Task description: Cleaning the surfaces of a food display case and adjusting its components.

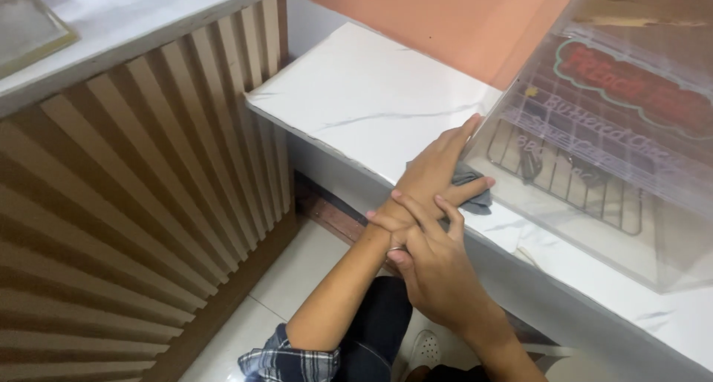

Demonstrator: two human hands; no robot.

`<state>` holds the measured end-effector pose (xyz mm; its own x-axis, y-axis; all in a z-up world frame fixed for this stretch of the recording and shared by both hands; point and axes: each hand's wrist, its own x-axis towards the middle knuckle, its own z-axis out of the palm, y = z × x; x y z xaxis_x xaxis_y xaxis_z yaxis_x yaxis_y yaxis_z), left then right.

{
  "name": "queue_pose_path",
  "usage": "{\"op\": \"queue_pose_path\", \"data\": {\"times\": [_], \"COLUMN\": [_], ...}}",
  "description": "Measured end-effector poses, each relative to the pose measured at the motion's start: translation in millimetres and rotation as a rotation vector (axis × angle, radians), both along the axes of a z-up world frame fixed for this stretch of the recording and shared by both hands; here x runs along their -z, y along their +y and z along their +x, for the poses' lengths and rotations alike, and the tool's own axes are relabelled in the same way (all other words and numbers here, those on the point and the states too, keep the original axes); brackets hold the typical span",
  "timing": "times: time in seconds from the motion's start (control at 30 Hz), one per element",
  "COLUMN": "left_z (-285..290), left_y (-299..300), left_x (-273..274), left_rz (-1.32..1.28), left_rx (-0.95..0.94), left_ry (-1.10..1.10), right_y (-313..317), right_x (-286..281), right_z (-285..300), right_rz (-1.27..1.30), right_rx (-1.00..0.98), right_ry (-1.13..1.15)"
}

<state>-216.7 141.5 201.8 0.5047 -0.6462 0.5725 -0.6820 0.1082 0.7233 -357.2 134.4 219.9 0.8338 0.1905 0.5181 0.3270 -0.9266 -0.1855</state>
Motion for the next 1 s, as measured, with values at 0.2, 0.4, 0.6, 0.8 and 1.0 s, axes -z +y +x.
{"op": "queue_pose_path", "data": {"times": [0.2,0.4,0.6,0.8,1.0], "left_z": [-3.8,-2.6,-4.8,-2.1,-3.1], "left_y": [1.1,-1.1,3.3,-1.9,-2.3], "left_x": [-2.6,-3.4,-2.0,1.2,-0.6], "left_rz": [-0.002,0.036,-0.025,-0.005,-0.076], "left_rx": [0.015,0.000,-0.018,-0.014,0.030], "left_ry": [-0.027,0.024,-0.030,-0.064,-0.089], "right_y": [3.7,-19.4,-14.9,18.8,27.3], "right_x": [-6.2,-2.9,-4.0,15.1,12.6], "right_z": [-0.1,-11.6,-16.3,-23.4,-34.8], "right_rz": [0.061,0.430,0.596,0.086,0.105], "right_rx": [-0.068,-0.222,-0.169,-0.060,-0.128], "right_ry": [0.148,0.183,0.158,0.076,0.171]}}
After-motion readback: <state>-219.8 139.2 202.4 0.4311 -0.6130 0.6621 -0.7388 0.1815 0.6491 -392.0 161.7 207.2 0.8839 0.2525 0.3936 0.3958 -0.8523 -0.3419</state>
